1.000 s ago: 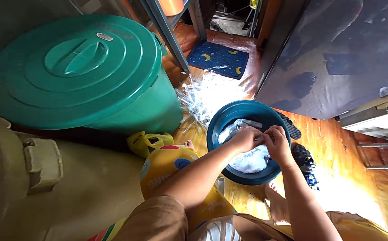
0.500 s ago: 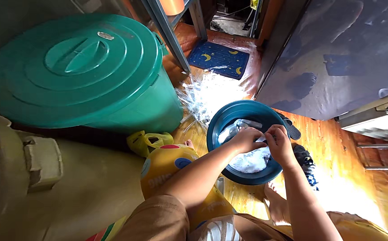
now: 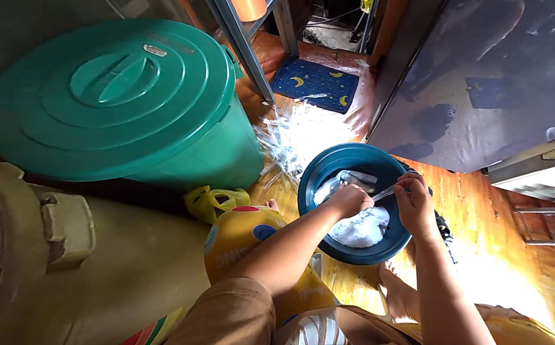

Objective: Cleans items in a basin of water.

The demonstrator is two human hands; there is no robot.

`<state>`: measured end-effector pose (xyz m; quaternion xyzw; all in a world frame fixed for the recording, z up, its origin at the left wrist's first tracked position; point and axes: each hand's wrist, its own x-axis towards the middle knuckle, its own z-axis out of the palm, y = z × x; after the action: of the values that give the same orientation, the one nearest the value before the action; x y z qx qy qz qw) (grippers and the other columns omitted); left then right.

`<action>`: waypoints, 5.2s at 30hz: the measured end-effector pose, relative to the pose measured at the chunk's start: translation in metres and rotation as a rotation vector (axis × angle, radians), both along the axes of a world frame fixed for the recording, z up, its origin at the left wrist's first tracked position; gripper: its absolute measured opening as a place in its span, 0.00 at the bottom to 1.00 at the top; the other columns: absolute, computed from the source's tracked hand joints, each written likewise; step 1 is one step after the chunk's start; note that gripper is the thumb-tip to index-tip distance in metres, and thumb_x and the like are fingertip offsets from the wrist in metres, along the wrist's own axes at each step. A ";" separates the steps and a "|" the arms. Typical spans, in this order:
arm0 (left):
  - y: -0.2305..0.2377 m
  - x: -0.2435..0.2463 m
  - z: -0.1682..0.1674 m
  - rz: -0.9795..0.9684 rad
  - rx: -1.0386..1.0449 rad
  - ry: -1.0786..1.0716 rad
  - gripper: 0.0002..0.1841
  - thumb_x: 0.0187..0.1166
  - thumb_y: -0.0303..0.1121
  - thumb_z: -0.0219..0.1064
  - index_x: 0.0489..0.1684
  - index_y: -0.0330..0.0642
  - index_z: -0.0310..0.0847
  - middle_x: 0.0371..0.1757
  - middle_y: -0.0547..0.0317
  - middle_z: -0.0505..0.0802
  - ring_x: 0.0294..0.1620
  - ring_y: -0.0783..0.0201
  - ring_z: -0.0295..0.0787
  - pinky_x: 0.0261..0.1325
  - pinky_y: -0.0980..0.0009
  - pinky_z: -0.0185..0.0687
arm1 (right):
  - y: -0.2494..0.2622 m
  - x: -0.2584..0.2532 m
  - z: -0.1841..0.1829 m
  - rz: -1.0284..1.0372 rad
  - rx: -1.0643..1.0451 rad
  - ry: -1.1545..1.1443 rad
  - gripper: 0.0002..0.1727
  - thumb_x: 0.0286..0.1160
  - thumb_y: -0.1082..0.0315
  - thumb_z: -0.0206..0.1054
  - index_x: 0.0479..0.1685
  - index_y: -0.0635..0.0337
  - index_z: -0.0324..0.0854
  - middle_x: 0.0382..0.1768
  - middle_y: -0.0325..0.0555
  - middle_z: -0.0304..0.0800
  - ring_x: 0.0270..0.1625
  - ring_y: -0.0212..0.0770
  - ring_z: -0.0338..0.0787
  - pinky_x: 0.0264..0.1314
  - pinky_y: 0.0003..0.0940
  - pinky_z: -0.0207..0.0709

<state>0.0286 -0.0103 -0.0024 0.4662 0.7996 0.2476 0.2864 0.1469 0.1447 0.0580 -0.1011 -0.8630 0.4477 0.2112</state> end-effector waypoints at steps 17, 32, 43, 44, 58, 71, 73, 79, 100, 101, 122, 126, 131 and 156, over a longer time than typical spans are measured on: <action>0.002 0.002 0.015 0.064 0.211 -0.075 0.18 0.91 0.44 0.59 0.55 0.47 0.95 0.59 0.57 0.96 0.78 0.56 0.81 0.87 0.52 0.62 | -0.007 -0.003 -0.008 0.000 0.034 -0.013 0.09 0.82 0.71 0.61 0.40 0.69 0.82 0.60 0.56 0.82 0.63 0.40 0.85 0.59 0.32 0.84; 0.006 0.010 0.033 0.205 0.500 -0.699 0.19 0.84 0.26 0.51 0.67 0.29 0.80 0.51 0.48 0.91 0.49 0.67 0.88 0.59 0.66 0.84 | -0.012 -0.004 -0.022 0.065 -0.011 -0.096 0.08 0.80 0.70 0.64 0.40 0.66 0.86 0.62 0.56 0.81 0.64 0.45 0.84 0.62 0.37 0.84; 0.006 -0.001 0.021 0.281 0.327 -0.497 0.20 0.95 0.41 0.52 0.48 0.39 0.90 0.33 0.60 0.85 0.31 0.71 0.74 0.42 0.70 0.73 | -0.001 -0.013 -0.012 -0.315 -1.133 0.026 0.09 0.94 0.70 0.46 0.45 0.55 0.71 0.43 0.44 0.93 0.30 0.33 0.87 0.30 0.26 0.80; 0.006 -0.001 0.022 0.276 0.315 -0.487 0.20 0.94 0.41 0.53 0.47 0.39 0.90 0.33 0.61 0.85 0.31 0.72 0.73 0.41 0.71 0.73 | 0.004 -0.012 -0.011 -0.345 -1.174 0.048 0.10 0.94 0.70 0.45 0.45 0.55 0.71 0.38 0.44 0.93 0.28 0.33 0.88 0.29 0.26 0.81; 0.005 -0.008 0.024 0.055 -0.149 -0.069 0.18 0.92 0.43 0.57 0.57 0.44 0.92 0.64 0.45 0.90 0.74 0.44 0.79 0.81 0.40 0.67 | 0.021 0.004 -0.012 -0.110 -1.065 0.241 0.17 0.91 0.73 0.42 0.38 0.51 0.75 0.29 0.38 0.90 0.31 0.33 0.91 0.39 0.30 0.89; -0.004 -0.018 0.058 0.452 0.385 -0.790 0.14 0.89 0.38 0.63 0.52 0.35 0.90 0.42 0.60 0.95 0.44 0.71 0.89 0.56 0.69 0.85 | -0.047 0.008 -0.095 0.344 -1.554 0.054 0.06 0.80 0.73 0.62 0.42 0.51 0.82 0.34 0.45 0.93 0.36 0.38 0.94 0.44 0.30 0.89; -0.005 -0.020 0.054 0.396 0.367 -0.854 0.15 0.90 0.38 0.62 0.52 0.33 0.88 0.44 0.59 0.94 0.45 0.72 0.89 0.57 0.71 0.84 | -0.038 0.001 -0.095 0.189 -1.492 0.111 0.10 0.82 0.74 0.52 0.41 0.51 0.78 0.32 0.43 0.92 0.35 0.38 0.93 0.44 0.32 0.88; -0.001 -0.012 0.044 0.347 0.128 -0.615 0.16 0.93 0.37 0.57 0.65 0.38 0.83 0.58 0.48 0.90 0.56 0.60 0.85 0.63 0.58 0.79 | -0.012 -0.007 -0.080 0.128 -0.811 0.122 0.09 0.64 0.74 0.57 0.33 0.56 0.84 0.49 0.42 0.89 0.53 0.38 0.89 0.57 0.39 0.86; 0.010 0.000 0.034 0.454 0.001 -0.503 0.28 0.96 0.49 0.47 0.61 0.32 0.86 0.64 0.36 0.89 0.71 0.45 0.83 0.77 0.43 0.71 | -0.031 -0.019 -0.064 -0.266 -1.003 -0.259 0.14 0.89 0.68 0.59 0.58 0.73 0.81 0.51 0.54 0.89 0.54 0.41 0.89 0.57 0.39 0.85; 0.011 0.001 0.032 0.469 -0.007 -0.485 0.29 0.96 0.49 0.46 0.62 0.30 0.84 0.64 0.34 0.89 0.71 0.44 0.83 0.77 0.42 0.71 | -0.034 -0.019 -0.063 -0.251 -0.965 -0.263 0.12 0.87 0.70 0.61 0.56 0.72 0.81 0.50 0.53 0.90 0.53 0.41 0.89 0.56 0.39 0.85; -0.004 0.008 0.024 0.120 -0.205 -0.357 0.22 0.98 0.40 0.41 0.74 0.33 0.70 0.63 0.33 0.86 0.67 0.41 0.84 0.72 0.41 0.74 | 0.023 -0.026 -0.039 -0.561 -0.252 -0.054 0.12 0.75 0.76 0.58 0.53 0.73 0.77 0.55 0.59 0.79 0.45 0.44 0.85 0.49 0.40 0.82; -0.006 0.012 0.010 0.082 -0.328 -0.329 0.21 0.96 0.38 0.44 0.76 0.38 0.71 0.63 0.40 0.90 0.68 0.42 0.86 0.73 0.36 0.74 | -0.004 -0.024 -0.003 -0.179 -0.122 -0.131 0.08 0.78 0.73 0.62 0.40 0.72 0.81 0.63 0.59 0.82 0.56 0.43 0.88 0.56 0.40 0.86; -0.014 0.019 0.019 0.127 -0.492 -0.152 0.31 0.89 0.45 0.60 0.90 0.46 0.63 0.82 0.32 0.76 0.88 0.29 0.62 0.79 0.26 0.61 | -0.032 -0.053 0.038 0.152 0.088 -0.114 0.08 0.79 0.69 0.68 0.40 0.67 0.86 0.61 0.56 0.83 0.61 0.44 0.86 0.56 0.37 0.86; -0.008 0.023 0.058 0.138 -0.734 0.036 0.14 0.83 0.31 0.60 0.53 0.29 0.86 0.63 0.35 0.90 0.69 0.35 0.85 0.64 0.32 0.77 | 0.012 -0.106 -0.094 0.138 0.554 -1.041 0.17 0.77 0.72 0.65 0.61 0.51 0.89 0.79 0.58 0.73 0.70 0.59 0.85 0.68 0.58 0.82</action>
<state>0.0514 -0.0184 0.0559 0.2816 0.8696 -0.0451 0.4030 0.0405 0.1567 -0.0358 -0.1924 -0.9422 0.1101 -0.2511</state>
